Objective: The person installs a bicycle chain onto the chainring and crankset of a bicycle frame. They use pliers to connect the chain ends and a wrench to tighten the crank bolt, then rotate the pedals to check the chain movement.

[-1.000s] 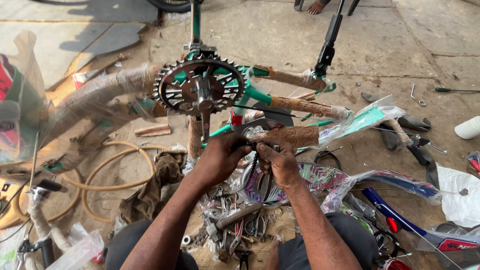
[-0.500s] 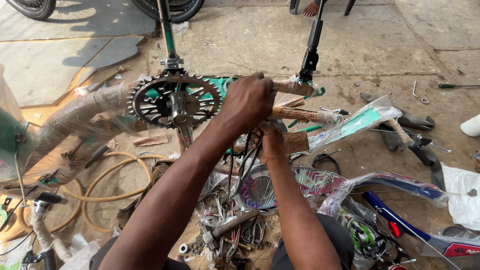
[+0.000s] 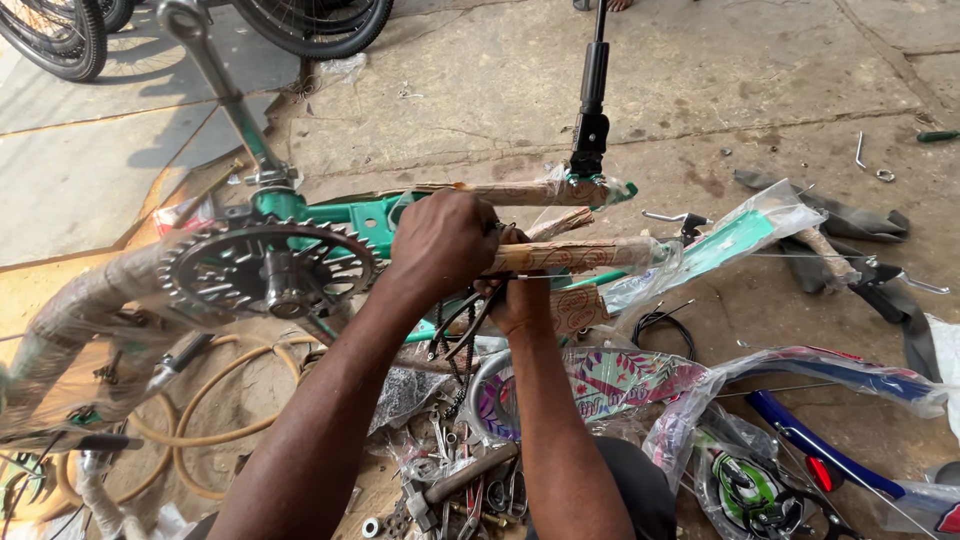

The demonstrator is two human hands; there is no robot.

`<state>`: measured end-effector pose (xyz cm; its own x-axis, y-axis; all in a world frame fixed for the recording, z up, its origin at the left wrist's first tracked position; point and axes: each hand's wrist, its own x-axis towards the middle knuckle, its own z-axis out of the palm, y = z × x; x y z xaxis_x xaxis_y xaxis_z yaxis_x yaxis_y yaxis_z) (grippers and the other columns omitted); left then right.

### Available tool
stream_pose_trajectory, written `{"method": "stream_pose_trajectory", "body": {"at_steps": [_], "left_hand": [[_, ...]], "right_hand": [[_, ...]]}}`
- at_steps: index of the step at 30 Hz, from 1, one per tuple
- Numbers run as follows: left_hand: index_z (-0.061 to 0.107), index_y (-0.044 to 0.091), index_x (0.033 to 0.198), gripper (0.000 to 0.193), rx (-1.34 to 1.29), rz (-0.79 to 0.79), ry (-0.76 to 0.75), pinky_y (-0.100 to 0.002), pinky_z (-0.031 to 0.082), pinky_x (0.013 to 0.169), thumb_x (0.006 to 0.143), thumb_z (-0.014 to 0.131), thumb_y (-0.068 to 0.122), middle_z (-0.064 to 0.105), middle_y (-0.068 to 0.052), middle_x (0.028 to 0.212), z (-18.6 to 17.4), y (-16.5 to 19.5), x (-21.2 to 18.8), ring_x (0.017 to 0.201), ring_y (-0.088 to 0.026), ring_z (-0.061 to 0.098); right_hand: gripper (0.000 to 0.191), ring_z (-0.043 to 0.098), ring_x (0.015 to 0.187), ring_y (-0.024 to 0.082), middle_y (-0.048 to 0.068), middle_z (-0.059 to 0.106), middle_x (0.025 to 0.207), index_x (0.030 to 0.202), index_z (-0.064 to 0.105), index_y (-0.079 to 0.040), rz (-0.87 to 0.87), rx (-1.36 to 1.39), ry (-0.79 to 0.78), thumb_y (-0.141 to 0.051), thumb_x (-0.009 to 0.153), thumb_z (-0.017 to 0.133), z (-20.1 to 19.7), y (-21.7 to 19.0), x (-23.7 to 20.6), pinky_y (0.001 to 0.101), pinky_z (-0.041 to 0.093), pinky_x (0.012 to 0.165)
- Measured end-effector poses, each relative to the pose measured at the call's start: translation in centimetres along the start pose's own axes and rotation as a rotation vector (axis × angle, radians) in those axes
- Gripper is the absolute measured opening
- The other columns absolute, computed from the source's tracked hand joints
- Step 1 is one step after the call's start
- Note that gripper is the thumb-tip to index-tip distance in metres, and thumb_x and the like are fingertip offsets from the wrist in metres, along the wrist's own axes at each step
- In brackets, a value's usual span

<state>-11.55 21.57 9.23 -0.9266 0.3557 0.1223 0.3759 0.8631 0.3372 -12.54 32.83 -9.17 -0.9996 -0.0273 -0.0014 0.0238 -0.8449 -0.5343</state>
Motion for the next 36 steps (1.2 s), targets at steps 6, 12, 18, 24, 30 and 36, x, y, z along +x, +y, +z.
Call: {"method": "stream_pose_trajectory", "body": {"at_steps": [6,12,18,24,30,36], "left_hand": [[0.077,0.01,0.076,0.035,0.018,-0.058,-0.061,-0.041,0.043,0.049,0.093,0.071,0.04,0.062,-0.007,0.057,-0.3,0.4,0.6,0.047,-0.019,0.053],[0.077,0.007,0.083,0.024,0.091,-0.058,-0.054,-0.045,0.052,0.058,0.089,0.071,0.03,0.069,-0.013,0.067,-0.6,0.8,0.6,0.058,-0.027,0.066],[0.076,0.006,0.083,0.028,0.066,-0.084,-0.092,-0.048,0.054,0.065,0.089,0.071,0.033,0.069,-0.016,0.07,-1.1,1.3,0.6,0.064,-0.032,0.069],[0.075,0.004,0.086,0.028,0.063,-0.1,-0.08,-0.049,0.055,0.067,0.087,0.072,0.032,0.07,-0.017,0.075,-1.1,1.4,0.8,0.07,-0.032,0.07],[0.074,0.004,0.088,0.029,0.038,-0.098,-0.068,-0.049,0.055,0.068,0.087,0.073,0.033,0.07,-0.016,0.076,-0.9,1.3,0.7,0.07,-0.031,0.071],[0.073,0.004,0.089,0.031,0.06,-0.08,-0.023,-0.049,0.054,0.068,0.089,0.074,0.034,0.07,-0.016,0.077,-0.3,1.1,0.7,0.073,-0.032,0.071]], "right_hand": [[0.025,0.061,0.062,0.013,0.001,0.066,0.08,0.102,0.062,-0.015,-0.01,0.05,-0.033,-0.039,0.104,0.064,-0.2,0.5,0.5,0.0268,0.046,0.047],[0.025,0.061,0.063,0.012,0.001,0.066,0.081,0.105,0.064,-0.014,-0.008,0.12,-0.11,-0.039,0.104,0.063,-0.6,0.9,1.0,0.0262,0.047,0.047],[0.025,0.063,0.064,0.012,0.0,0.067,0.083,0.105,0.065,-0.015,0.007,0.14,-0.104,-0.039,0.105,0.061,-1.5,1.3,1.4,0.0258,0.048,0.046],[0.023,0.067,0.067,0.012,0.001,0.071,0.087,0.109,0.066,-0.016,0.032,0.24,-0.155,-0.038,0.107,0.059,-2.2,2.0,1.9,0.0247,0.051,0.047],[0.031,0.068,0.067,0.013,0.003,0.07,0.086,0.111,0.066,-0.011,0.089,0.291,-0.109,-0.04,0.106,0.054,-2.0,2.4,2.3,0.0264,0.054,0.05],[0.029,0.066,0.064,0.014,0.004,0.069,0.083,0.11,0.066,-0.011,0.045,0.254,-0.191,-0.038,0.11,0.055,-2.3,2.3,2.3,0.0277,0.053,0.05]]}}
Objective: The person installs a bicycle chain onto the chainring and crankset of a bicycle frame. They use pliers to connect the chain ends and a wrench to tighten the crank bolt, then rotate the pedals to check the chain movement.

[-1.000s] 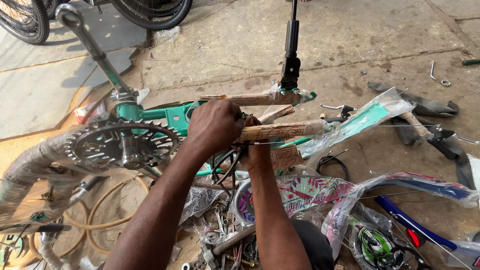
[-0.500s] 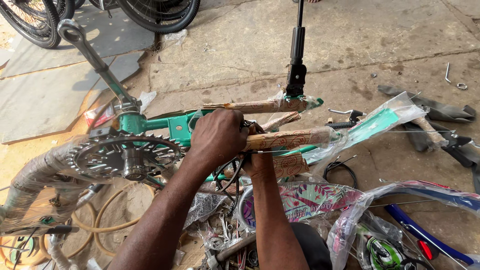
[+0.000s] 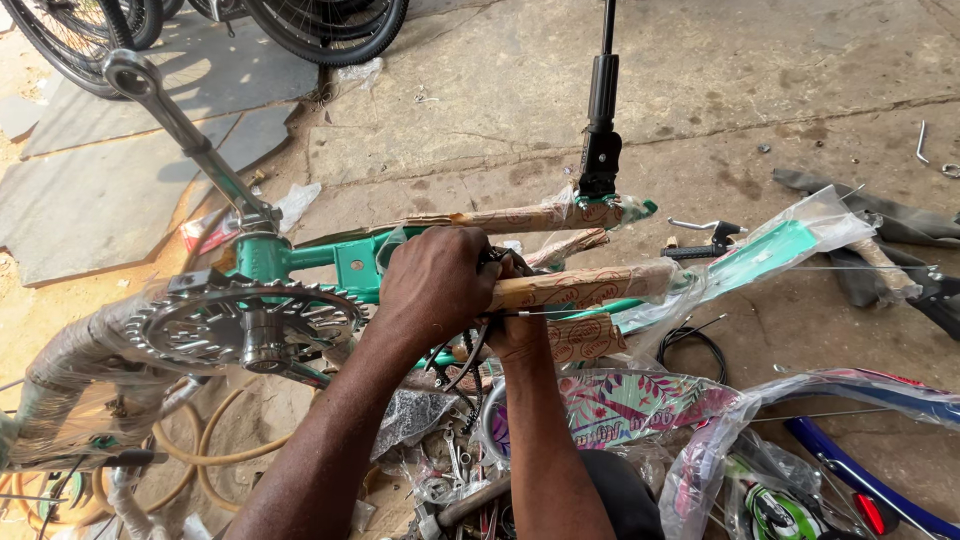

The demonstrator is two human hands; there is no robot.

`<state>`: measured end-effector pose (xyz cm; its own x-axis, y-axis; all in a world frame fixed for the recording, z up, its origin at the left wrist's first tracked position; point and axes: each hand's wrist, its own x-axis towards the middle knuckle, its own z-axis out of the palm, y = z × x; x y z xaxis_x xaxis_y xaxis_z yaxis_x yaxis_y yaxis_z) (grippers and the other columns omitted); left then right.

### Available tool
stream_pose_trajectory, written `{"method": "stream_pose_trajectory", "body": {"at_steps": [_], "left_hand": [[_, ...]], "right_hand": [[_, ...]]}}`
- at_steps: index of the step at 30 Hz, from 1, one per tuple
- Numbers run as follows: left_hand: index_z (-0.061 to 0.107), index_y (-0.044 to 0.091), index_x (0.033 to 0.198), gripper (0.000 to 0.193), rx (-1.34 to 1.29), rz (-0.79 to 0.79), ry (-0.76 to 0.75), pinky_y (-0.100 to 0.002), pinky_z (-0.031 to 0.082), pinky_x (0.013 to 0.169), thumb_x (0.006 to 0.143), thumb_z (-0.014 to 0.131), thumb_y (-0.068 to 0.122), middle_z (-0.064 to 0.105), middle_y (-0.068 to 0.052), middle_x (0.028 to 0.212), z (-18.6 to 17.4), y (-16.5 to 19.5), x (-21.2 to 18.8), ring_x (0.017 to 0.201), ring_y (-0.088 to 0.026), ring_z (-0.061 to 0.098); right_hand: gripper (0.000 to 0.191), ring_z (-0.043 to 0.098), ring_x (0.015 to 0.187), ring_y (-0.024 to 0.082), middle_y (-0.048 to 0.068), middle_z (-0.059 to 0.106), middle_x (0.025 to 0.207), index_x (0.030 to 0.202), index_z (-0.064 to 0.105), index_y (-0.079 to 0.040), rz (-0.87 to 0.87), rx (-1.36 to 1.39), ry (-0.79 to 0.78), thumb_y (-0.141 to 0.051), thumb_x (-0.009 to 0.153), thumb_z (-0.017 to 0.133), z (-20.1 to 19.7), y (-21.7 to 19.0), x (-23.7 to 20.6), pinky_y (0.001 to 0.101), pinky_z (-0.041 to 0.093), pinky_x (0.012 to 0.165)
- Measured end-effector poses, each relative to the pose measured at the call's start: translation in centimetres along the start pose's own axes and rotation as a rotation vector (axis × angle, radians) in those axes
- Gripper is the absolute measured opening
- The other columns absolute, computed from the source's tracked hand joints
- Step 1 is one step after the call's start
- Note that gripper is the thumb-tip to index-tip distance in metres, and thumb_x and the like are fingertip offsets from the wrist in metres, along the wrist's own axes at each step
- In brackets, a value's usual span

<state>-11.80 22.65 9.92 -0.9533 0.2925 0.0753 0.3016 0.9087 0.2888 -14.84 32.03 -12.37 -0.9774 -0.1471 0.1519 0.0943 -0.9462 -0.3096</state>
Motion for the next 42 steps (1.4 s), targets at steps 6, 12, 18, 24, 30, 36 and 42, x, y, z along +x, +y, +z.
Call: {"method": "stream_pose_trajectory", "body": {"at_steps": [6,12,18,24,30,36,42], "left_hand": [[0.072,0.001,0.094,0.033,-0.071,0.061,0.126,-0.05,0.054,0.064,0.083,0.075,0.031,0.069,-0.018,0.085,-0.2,-0.1,0.1,0.074,-0.035,0.07],[0.076,0.005,0.089,0.024,-0.067,-0.034,0.0,-0.052,0.054,0.07,0.082,0.072,0.027,0.07,-0.019,0.08,-0.5,-0.2,0.3,0.076,-0.038,0.071],[0.075,0.002,0.085,0.022,-0.038,-0.096,-0.006,-0.052,0.055,0.071,0.081,0.072,0.023,0.071,-0.022,0.081,-0.5,0.0,0.7,0.077,-0.038,0.072],[0.076,0.002,0.085,0.019,-0.045,-0.12,-0.043,-0.051,0.057,0.071,0.081,0.072,0.02,0.072,-0.022,0.081,-0.6,0.0,0.8,0.077,-0.037,0.073],[0.079,0.002,0.084,0.021,-0.107,-0.109,-0.1,-0.049,0.057,0.069,0.083,0.073,0.022,0.073,-0.022,0.079,-0.8,-0.3,1.2,0.073,-0.036,0.073],[0.078,0.003,0.081,0.022,-0.133,-0.103,-0.14,-0.046,0.056,0.064,0.084,0.074,0.024,0.072,-0.019,0.073,-0.8,-0.6,1.1,0.064,-0.031,0.071],[0.076,0.003,0.076,0.03,-0.059,-0.065,-0.133,-0.044,0.05,0.052,0.093,0.067,0.025,0.07,-0.012,0.066,-0.2,-0.8,1.0,0.051,-0.025,0.063]], "right_hand": [[0.029,0.07,0.071,0.015,0.006,0.071,0.09,0.113,0.068,-0.008,-0.017,-0.013,0.02,-0.035,0.108,0.058,0.1,-0.4,-0.1,0.0281,0.056,0.053],[0.024,0.073,0.087,0.018,0.008,0.073,0.099,0.114,0.066,-0.007,-0.011,0.025,0.075,-0.027,0.103,0.063,0.3,-0.7,0.1,0.0319,0.063,0.071],[0.017,0.073,0.089,0.018,0.007,0.071,0.101,0.118,0.066,-0.005,-0.095,-0.007,0.004,-0.013,0.103,0.069,0.6,-0.7,0.6,0.0323,0.064,0.073],[0.021,0.073,0.087,0.016,0.008,0.071,0.101,0.12,0.064,-0.004,-0.116,-0.065,0.045,-0.015,0.102,0.067,1.1,-0.8,0.2,0.0294,0.064,0.072],[0.027,0.073,0.087,0.017,0.009,0.072,0.105,0.126,0.063,-0.002,-0.109,-0.067,0.042,-0.018,0.104,0.063,0.2,-0.5,0.0,0.0291,0.064,0.066],[0.027,0.073,0.079,0.021,0.009,0.072,0.102,0.125,0.064,-0.002,-0.072,0.12,-0.186,-0.02,0.106,0.061,-0.5,-0.9,0.5,0.0285,0.06,0.054],[0.014,0.069,0.068,0.016,0.01,0.071,0.091,0.112,0.066,-0.006,-0.011,-0.131,-0.068,-0.018,0.105,0.065,-0.4,-2.1,0.5,0.0248,0.052,0.049]]}}
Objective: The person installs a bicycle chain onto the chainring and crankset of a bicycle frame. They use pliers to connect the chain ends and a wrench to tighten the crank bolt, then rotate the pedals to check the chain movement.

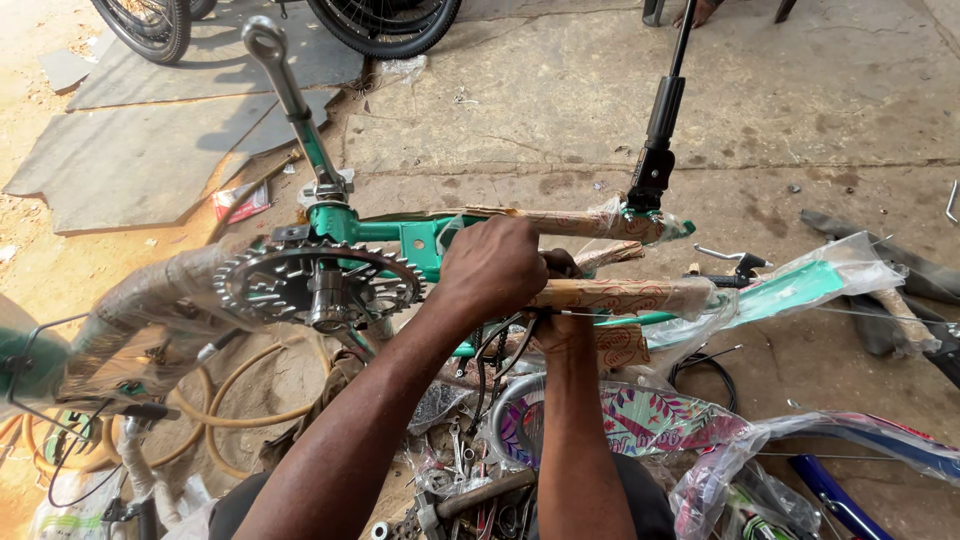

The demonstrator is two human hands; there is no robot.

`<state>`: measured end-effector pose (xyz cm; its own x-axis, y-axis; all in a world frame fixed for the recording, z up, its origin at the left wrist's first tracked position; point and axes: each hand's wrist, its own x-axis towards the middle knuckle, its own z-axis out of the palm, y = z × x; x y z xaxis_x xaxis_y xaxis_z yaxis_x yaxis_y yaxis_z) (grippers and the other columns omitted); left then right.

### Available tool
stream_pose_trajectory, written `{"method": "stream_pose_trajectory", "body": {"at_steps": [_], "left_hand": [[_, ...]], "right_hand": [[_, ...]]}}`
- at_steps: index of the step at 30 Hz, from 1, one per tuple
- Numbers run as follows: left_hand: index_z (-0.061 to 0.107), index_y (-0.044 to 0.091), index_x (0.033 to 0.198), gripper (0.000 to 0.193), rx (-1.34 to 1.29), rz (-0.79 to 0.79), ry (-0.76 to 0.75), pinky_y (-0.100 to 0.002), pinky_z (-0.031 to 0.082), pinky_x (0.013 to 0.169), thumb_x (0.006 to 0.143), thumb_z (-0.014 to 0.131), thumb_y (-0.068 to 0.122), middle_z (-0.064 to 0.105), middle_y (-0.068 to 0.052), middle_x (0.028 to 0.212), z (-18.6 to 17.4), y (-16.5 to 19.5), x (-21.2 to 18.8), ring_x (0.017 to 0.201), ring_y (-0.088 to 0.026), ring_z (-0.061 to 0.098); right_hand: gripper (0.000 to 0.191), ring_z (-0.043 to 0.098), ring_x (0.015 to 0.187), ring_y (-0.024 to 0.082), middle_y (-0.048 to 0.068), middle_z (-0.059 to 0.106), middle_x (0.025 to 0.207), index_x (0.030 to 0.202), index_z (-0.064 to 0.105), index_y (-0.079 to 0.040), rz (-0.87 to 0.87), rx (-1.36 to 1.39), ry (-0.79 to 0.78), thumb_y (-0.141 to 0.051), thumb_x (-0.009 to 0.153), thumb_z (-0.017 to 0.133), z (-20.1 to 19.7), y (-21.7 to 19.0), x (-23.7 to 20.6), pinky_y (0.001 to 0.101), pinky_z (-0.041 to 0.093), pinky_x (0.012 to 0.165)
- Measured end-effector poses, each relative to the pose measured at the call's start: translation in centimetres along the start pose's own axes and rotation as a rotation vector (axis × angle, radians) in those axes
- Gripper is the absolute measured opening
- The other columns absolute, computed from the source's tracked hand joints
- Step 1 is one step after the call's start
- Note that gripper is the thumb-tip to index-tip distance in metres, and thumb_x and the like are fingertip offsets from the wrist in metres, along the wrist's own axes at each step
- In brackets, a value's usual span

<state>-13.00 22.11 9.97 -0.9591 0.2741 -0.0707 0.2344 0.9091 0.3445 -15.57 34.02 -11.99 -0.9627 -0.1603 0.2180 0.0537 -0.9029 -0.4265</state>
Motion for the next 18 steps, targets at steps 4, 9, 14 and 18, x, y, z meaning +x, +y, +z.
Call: {"method": "stream_pose_trajectory", "body": {"at_steps": [4,9,14,18], "left_hand": [[0.073,0.003,0.07,0.044,-0.017,0.035,0.031,-0.04,0.043,0.045,0.096,0.067,0.038,0.063,-0.01,0.058,0.7,0.1,-0.1,0.043,-0.019,0.05],[0.068,0.005,0.067,0.04,-0.063,0.092,0.114,-0.04,0.042,0.044,0.088,0.071,0.039,0.059,-0.007,0.054,1.2,-0.5,-0.4,0.04,-0.017,0.047],[0.064,0.007,0.066,0.023,-0.143,0.216,0.426,-0.044,0.046,0.048,0.082,0.067,0.023,0.061,-0.01,0.057,1.7,-1.0,-1.3,0.046,-0.022,0.055],[0.062,0.005,0.077,0.018,-0.179,0.299,0.652,-0.047,0.049,0.059,0.085,0.065,0.021,0.063,-0.013,0.07,2.2,-1.5,-3.3,0.057,-0.028,0.061]], "right_hand": [[0.014,0.063,0.063,0.013,0.007,0.068,0.085,0.106,0.064,-0.008,-0.048,-0.133,0.004,-0.022,0.106,0.066,0.4,-0.2,-0.4,0.0243,0.048,0.048],[0.022,0.057,0.058,0.01,0.002,0.065,0.078,0.104,0.063,-0.011,-0.039,-0.156,0.147,-0.032,0.099,0.061,0.6,-0.3,-1.3,0.0225,0.043,0.045],[0.014,0.046,0.056,0.008,-0.002,0.052,0.07,0.099,0.06,-0.009,-0.009,-0.102,0.22,-0.022,0.103,0.059,1.0,-0.6,-2.8,0.0244,0.039,0.048],[0.015,0.044,0.054,0.01,-0.003,0.045,0.066,0.087,0.054,-0.012,0.089,-0.168,0.351,-0.016,0.1,0.06,3.5,0.3,-5.9,0.0282,0.04,0.047]]}}
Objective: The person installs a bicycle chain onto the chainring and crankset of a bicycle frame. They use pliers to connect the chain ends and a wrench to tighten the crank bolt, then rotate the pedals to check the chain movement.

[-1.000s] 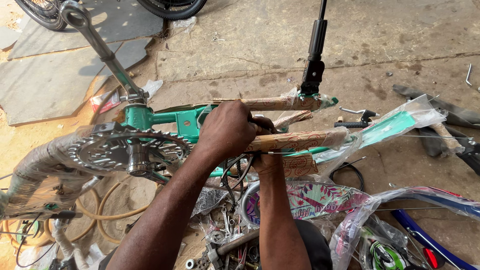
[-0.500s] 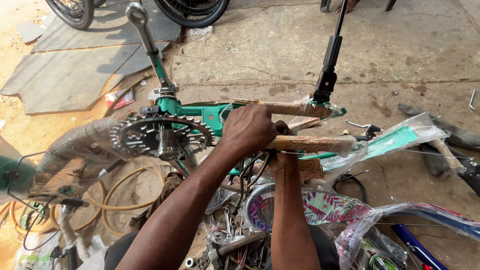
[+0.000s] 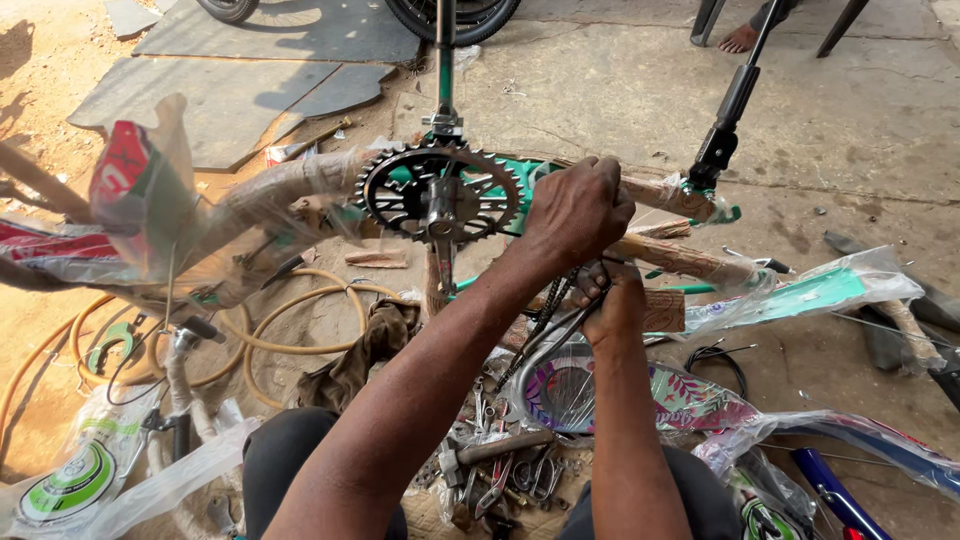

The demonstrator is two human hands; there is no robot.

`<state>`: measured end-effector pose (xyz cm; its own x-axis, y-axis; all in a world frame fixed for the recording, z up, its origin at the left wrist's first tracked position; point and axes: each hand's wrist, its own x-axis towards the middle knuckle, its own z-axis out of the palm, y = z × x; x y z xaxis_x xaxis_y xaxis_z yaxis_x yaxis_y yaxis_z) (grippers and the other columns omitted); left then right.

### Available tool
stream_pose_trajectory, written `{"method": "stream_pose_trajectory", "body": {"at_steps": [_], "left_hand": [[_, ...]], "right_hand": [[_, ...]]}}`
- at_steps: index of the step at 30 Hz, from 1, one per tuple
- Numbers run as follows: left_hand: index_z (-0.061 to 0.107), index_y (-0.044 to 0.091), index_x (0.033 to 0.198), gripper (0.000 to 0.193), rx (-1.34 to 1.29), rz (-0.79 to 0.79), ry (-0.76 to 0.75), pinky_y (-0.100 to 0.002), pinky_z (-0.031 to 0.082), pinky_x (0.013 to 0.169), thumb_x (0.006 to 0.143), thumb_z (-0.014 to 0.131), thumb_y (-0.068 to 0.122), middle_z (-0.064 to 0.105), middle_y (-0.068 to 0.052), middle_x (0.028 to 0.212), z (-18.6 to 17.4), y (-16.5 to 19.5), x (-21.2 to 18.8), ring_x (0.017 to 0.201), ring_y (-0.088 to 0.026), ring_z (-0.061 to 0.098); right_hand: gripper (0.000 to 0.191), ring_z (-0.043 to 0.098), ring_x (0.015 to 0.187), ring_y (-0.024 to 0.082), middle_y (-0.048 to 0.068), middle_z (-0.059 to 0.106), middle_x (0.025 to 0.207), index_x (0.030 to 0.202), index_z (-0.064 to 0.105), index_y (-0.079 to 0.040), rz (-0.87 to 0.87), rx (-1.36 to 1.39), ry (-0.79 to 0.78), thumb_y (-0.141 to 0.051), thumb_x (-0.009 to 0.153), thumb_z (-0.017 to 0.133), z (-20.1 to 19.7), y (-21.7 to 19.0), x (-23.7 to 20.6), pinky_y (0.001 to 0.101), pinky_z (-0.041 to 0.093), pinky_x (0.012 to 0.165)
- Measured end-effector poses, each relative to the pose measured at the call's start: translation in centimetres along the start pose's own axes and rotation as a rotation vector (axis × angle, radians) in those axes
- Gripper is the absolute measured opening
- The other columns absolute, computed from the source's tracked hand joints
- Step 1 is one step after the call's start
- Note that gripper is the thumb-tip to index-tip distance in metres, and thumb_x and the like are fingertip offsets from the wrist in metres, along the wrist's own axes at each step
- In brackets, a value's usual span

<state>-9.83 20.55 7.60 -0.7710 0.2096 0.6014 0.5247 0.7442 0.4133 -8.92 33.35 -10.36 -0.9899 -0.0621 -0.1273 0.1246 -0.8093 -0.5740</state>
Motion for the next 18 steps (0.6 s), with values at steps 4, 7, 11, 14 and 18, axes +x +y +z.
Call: {"method": "stream_pose_trajectory", "body": {"at_steps": [4,7,11,14,18], "left_hand": [[0.06,0.004,0.083,0.015,0.01,0.09,0.167,-0.047,0.05,0.063,0.085,0.065,0.018,0.062,-0.015,0.08,-1.7,0.8,-3.6,0.064,-0.03,0.062],[0.06,0.002,0.086,0.016,-0.029,0.046,0.209,-0.046,0.049,0.057,0.086,0.067,0.016,0.062,-0.017,0.082,-3.6,1.3,-7.3,0.062,-0.031,0.061],[0.057,0.003,0.088,0.022,-0.105,-0.111,0.142,-0.044,0.049,0.053,0.087,0.069,0.021,0.061,-0.015,0.082,-6.1,0.4,-13.2,0.062,-0.029,0.062],[0.057,0.003,0.1,0.023,-0.135,-0.11,0.212,-0.046,0.05,0.056,0.092,0.069,0.022,0.061,-0.017,0.091,-5.8,-0.3,-17.4,0.069,-0.033,0.065],[0.055,0.005,0.102,0.022,-0.187,-0.161,0.202,-0.047,0.052,0.058,0.096,0.067,0.023,0.061,-0.015,0.092,-3.8,-1.4,-19.5,0.07,-0.033,0.065]], "right_hand": [[0.007,0.041,0.048,0.007,-0.004,0.045,0.064,0.09,0.061,-0.011,-0.138,-0.36,0.511,-0.013,0.095,0.066,3.8,0.7,-5.7,0.0266,0.036,0.042],[0.011,0.042,0.047,0.008,-0.003,0.045,0.064,0.096,0.065,-0.007,-0.283,-0.376,0.34,-0.013,0.093,0.074,7.1,0.2,-9.9,0.0269,0.036,0.041],[0.021,0.047,0.047,0.008,-0.002,0.055,0.066,0.097,0.068,-0.009,-0.191,-0.535,0.166,-0.025,0.09,0.078,9.9,-0.7,-13.6,0.0252,0.037,0.039],[0.024,0.049,0.047,0.008,-0.001,0.057,0.066,0.093,0.068,-0.01,-0.027,-0.53,0.073,-0.031,0.092,0.079,10.8,0.7,-15.0,0.025,0.037,0.039],[0.026,0.062,0.061,0.008,-0.002,0.065,0.074,0.09,0.066,-0.01,0.091,-0.27,0.096,-0.034,0.098,0.072,11.8,3.8,-15.3,0.0249,0.053,0.056]]}}
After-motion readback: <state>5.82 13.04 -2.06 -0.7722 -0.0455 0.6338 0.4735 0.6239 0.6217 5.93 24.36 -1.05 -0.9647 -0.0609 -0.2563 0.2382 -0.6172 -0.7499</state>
